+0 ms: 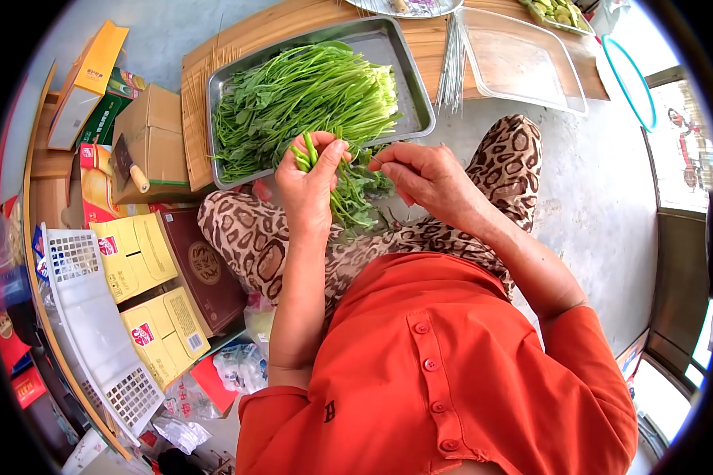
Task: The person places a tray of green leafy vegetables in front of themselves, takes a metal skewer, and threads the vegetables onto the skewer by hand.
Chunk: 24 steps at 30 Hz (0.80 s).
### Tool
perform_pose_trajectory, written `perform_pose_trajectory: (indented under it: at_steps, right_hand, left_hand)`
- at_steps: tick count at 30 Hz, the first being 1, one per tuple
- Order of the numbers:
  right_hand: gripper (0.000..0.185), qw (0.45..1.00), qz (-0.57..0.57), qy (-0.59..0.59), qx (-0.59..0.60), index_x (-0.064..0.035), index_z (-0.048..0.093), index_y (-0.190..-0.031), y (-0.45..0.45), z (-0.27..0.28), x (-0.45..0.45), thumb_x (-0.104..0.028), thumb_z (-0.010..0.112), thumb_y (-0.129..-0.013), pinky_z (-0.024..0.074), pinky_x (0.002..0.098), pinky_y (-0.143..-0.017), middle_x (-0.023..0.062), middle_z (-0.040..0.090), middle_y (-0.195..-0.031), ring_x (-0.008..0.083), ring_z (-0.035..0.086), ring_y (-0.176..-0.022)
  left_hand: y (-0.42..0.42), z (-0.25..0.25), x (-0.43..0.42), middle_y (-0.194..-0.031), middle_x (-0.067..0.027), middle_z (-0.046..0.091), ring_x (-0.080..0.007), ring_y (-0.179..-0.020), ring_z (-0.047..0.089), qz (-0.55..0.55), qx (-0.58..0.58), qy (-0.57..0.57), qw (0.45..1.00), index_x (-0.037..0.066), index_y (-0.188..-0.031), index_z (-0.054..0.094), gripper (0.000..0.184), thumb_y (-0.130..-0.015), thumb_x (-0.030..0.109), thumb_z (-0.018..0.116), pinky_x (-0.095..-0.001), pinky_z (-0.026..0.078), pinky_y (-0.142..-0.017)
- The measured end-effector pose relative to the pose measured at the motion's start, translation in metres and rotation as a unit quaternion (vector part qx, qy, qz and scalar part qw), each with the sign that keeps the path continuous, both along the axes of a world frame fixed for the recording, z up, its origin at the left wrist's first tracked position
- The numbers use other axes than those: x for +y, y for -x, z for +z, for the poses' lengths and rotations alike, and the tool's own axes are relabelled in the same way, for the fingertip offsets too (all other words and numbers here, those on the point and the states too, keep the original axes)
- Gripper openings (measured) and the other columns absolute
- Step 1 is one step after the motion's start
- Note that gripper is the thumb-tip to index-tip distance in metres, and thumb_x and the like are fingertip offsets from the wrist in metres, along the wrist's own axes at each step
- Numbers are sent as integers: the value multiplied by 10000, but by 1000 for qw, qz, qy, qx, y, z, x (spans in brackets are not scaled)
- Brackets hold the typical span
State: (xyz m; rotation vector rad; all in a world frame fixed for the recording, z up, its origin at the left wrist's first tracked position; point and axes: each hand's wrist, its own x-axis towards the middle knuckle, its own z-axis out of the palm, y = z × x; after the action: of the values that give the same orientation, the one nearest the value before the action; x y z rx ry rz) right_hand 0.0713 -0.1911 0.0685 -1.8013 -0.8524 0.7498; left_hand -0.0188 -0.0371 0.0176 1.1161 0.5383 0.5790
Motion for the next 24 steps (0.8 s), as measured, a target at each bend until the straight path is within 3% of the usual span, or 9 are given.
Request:
perform_pose_trajectory:
  at_steps: [2,4,23,24]
  right_hand:
    - [161,1000,0,0,0,-7,638,-966,0,-1,0,-125,544,-910,444,307,-520,77,543,-576,138,536,-527]
    - [162,1000,1,0,0,-6,638,-965,0,-1,1,-126,543,-910,442,307,-519,77,540,-573,137,533,-525]
    - [163,1000,1,0,6,-3,635,-954,1,-4,1,-118,527,-912,427,303,-502,69,522,-561,125,508,-510]
    - [163,1000,0,-1,7,-3,635,-953,1,-4,1,-118,527,-912,426,303,-501,69,520,-559,125,506,-507]
  left_hand:
    - [1,0,0,-801,-33,658,-50,-647,591,2,1,-5,1000,36,-930,610,137,-825,49,697,-154,338,-455]
    - [2,0,1,-843,-53,650,-99,-717,616,-10,12,-21,1000,35,-949,591,162,-831,69,696,-167,364,-467]
    - [1,-4,1,-837,-61,664,-84,-688,603,1,-9,-31,999,31,-930,615,138,-825,54,701,-172,358,-472]
    - [1,-2,0,-822,-49,650,-92,-694,601,1,-5,-33,999,20,-918,616,120,-825,28,691,-189,409,-556]
